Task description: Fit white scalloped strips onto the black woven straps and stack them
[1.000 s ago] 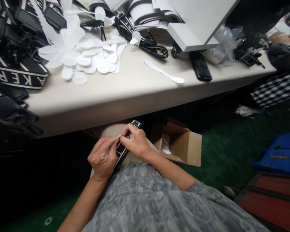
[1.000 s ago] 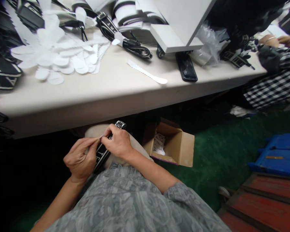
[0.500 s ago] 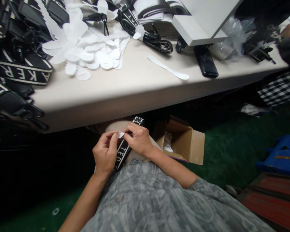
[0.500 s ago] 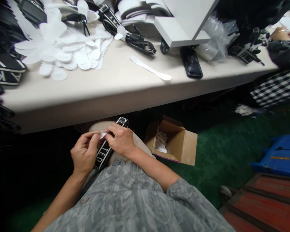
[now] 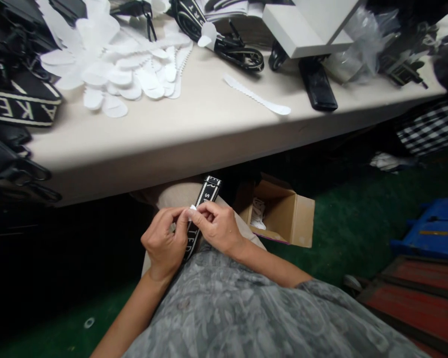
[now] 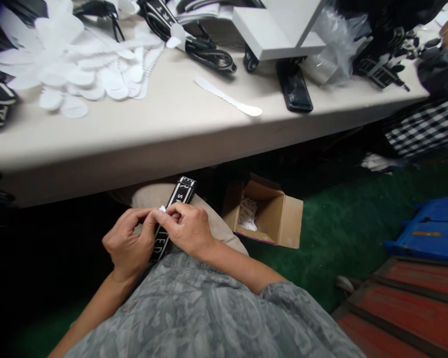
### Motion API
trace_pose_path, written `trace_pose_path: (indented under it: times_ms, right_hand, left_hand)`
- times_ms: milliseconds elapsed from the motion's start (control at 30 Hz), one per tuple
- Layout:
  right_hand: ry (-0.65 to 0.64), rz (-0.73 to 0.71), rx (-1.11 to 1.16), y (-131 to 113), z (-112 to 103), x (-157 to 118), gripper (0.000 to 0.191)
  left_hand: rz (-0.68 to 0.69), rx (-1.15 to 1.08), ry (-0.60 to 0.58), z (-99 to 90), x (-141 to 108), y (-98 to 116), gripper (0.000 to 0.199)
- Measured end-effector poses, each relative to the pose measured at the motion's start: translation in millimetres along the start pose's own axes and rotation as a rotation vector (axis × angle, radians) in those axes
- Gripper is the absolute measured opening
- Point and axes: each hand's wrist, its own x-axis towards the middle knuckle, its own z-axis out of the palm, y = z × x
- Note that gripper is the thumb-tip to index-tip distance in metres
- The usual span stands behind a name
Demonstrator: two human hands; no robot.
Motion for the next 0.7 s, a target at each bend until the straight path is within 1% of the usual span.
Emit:
trace_pose_path:
  times_ms: [33,67,100,200,267,300,367,400,467,567,600,633,667,700]
  right_hand:
    - [-0.004,0.002,0.000,0.0,0.5,0.1,0.033]
    - [0.001,-0.010,-0.008,0.2,1.1,0.2,0.034]
    - [0.009,-0.027,-0.022,0.6,1.6,0.2,0.035]
    - [0.039,-0.082,-0.091,2.6,3.2,-0.8,0.036]
    - [0.060,-0.118,-0.164,5.0,4.8,-0.7,0.035]
    - [0.066,-0.129,-0.193,6.6,5.7,0.1,0.035]
    - [0.064,-0.114,-0.203,10.6,7.3,3.2,0.035]
    - [0.060,-0.090,-0.182,12.8,7.7,5.2,0.036]
    - [0.063,-0.028,-0.108,17.1,7.0,9.4,0.040]
    - [0.128,0.082,0.049,18.7,3.3,11.7,0.037]
    - [0.142,0.110,0.128,17.1,2.3,10.5,0.038]
    - [0.132,0.133,0.232,14.7,2.1,8.4,0.047]
    - [0.107,0.149,0.349,12.1,3.0,5.8,0.061]
    - [0.057,0.145,0.479,10.0,5.1,3.4,0.071]
  left_hand:
    - [0.002,-0.002,0.006,-0.3,-1.3,2.0,0.009]
    - [-0.035,-0.018,0.009,-0.8,-2.0,3.4,0.010]
    - [-0.112,-0.054,0.016,-1.5,-2.3,4.3,0.011]
    - [-0.446,-0.234,0.072,-2.3,-1.0,4.8,0.018]
    - [-0.665,-0.416,0.134,-0.9,1.4,3.2,0.022]
    - [-0.769,-0.524,0.148,0.4,3.0,1.8,0.029]
    - [-0.956,-0.733,0.125,3.5,6.9,-1.4,0.045]
    - [-1.025,-0.810,0.099,5.1,9.1,-2.6,0.052]
    - [-1.084,-0.871,0.057,7.0,13.5,-2.4,0.058]
    - [-1.078,-0.917,0.066,4.8,19.1,6.6,0.059]
    - [-1.073,-0.926,0.066,2.6,20.4,11.1,0.059]
    - [-1.063,-0.926,0.058,0.2,21.2,15.1,0.058]
    - [-1.050,-0.910,0.037,-1.9,21.7,17.7,0.056]
    - [-1.012,-0.874,0.016,-2.8,22.5,18.0,0.052]
